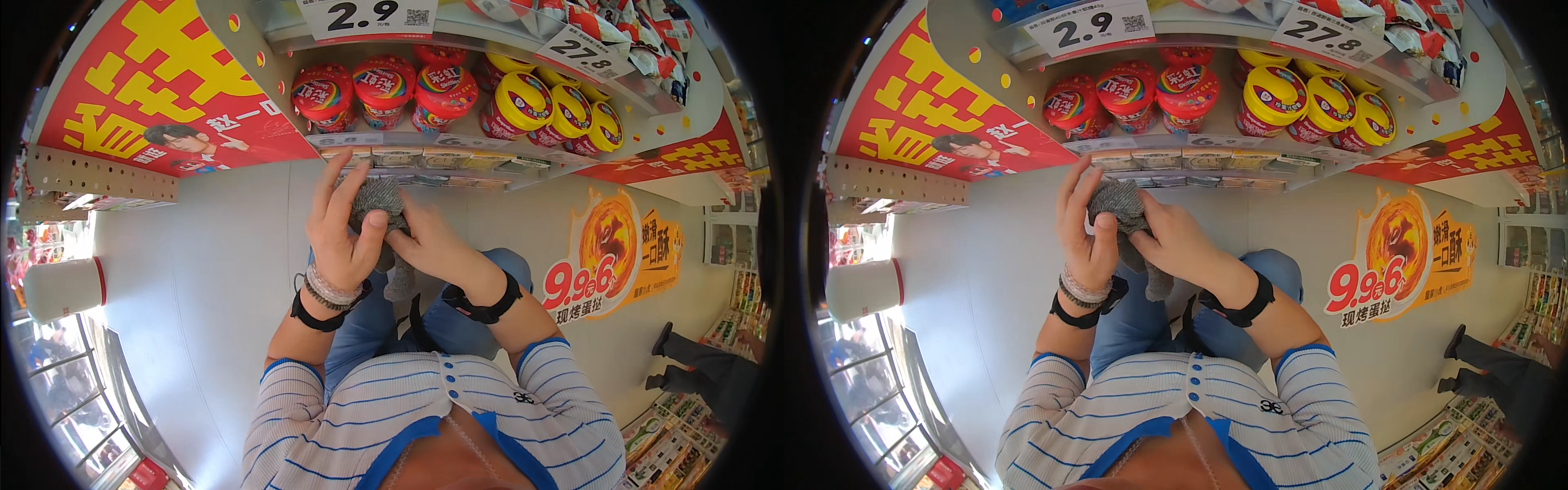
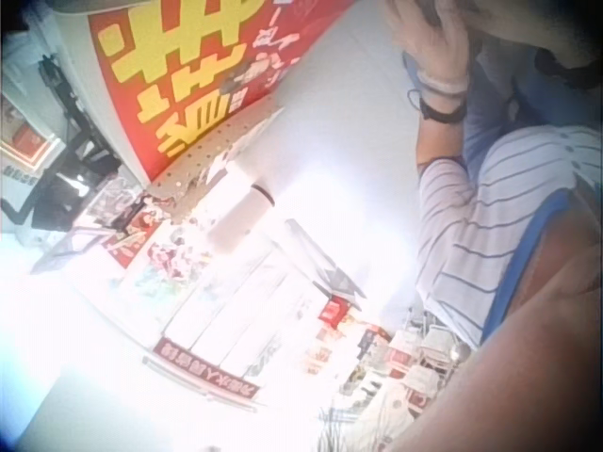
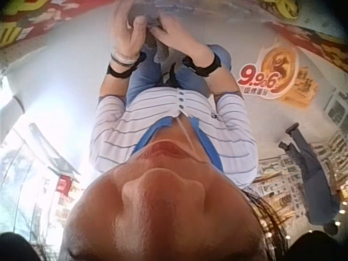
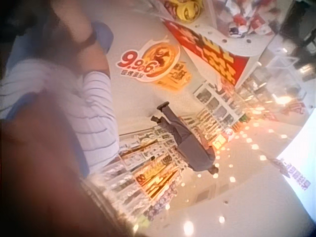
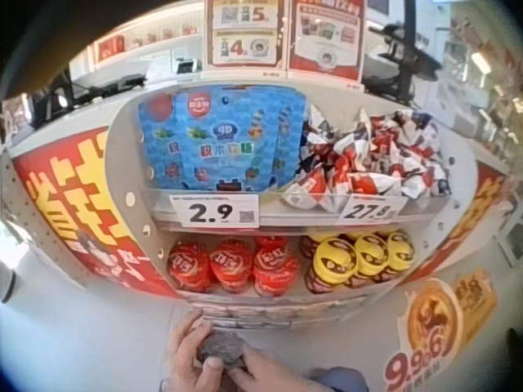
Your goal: The person kneels in a store aisle and wipes the surfaces of shelves and the sides of a freezer unit using a gray cloth. They handle various packaged items, including instant noodle cups and small boxes, moving them to clean underneath and then placing them back.
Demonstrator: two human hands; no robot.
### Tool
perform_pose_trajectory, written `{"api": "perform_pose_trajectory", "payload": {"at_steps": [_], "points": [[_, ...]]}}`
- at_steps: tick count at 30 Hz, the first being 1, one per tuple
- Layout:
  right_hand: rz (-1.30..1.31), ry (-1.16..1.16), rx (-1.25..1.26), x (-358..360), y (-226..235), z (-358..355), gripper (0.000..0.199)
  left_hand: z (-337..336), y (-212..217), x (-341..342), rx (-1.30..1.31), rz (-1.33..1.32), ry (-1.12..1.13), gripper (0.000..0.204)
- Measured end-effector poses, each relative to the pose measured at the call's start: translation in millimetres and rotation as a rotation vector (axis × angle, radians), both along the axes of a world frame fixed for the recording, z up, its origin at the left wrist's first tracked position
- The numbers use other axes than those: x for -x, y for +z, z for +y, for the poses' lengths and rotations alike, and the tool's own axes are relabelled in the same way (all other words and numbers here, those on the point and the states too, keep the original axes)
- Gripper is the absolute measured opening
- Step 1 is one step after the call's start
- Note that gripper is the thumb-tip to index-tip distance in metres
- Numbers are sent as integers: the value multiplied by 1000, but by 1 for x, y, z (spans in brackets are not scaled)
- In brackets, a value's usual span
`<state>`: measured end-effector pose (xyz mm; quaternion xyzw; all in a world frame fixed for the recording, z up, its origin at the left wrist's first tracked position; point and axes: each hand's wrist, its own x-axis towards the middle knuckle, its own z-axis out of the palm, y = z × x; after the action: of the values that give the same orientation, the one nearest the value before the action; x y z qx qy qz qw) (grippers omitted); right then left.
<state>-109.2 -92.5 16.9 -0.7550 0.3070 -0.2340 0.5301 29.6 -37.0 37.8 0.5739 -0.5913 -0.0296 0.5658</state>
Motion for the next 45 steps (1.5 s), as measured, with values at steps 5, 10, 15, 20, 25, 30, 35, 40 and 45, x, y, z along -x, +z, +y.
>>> {"api": "perform_pose_trajectory", "payload": {"at_steps": [5,10,15,20,25,30,35,40,45], "points": [[183,-13,156,2,-2,-21,34,-37,10,-5,-5,-204,110,33],[38,-250,64,24,-28,-22,35,-58,27,0,-48,-402,228,29],[271,-235,84,37,-25,-10,38,-80,34,8,186,-584,182,33],[238,-201,213,41,-29,7,38,-115,37,12,26,-812,99,61],[237,-189,280,48,-31,7,39,-127,40,15,-3,-916,93,69],[246,-197,355,48,-35,8,38,-134,34,14,-46,-1005,115,72],[227,-171,354,51,-37,5,38,-138,29,21,-14,-954,124,70],[293,-104,319,47,-37,0,37,-128,34,17,16,-938,82,72],[383,-144,275,52,-33,-6,31,-68,18,18,216,-705,-85,57]]}}
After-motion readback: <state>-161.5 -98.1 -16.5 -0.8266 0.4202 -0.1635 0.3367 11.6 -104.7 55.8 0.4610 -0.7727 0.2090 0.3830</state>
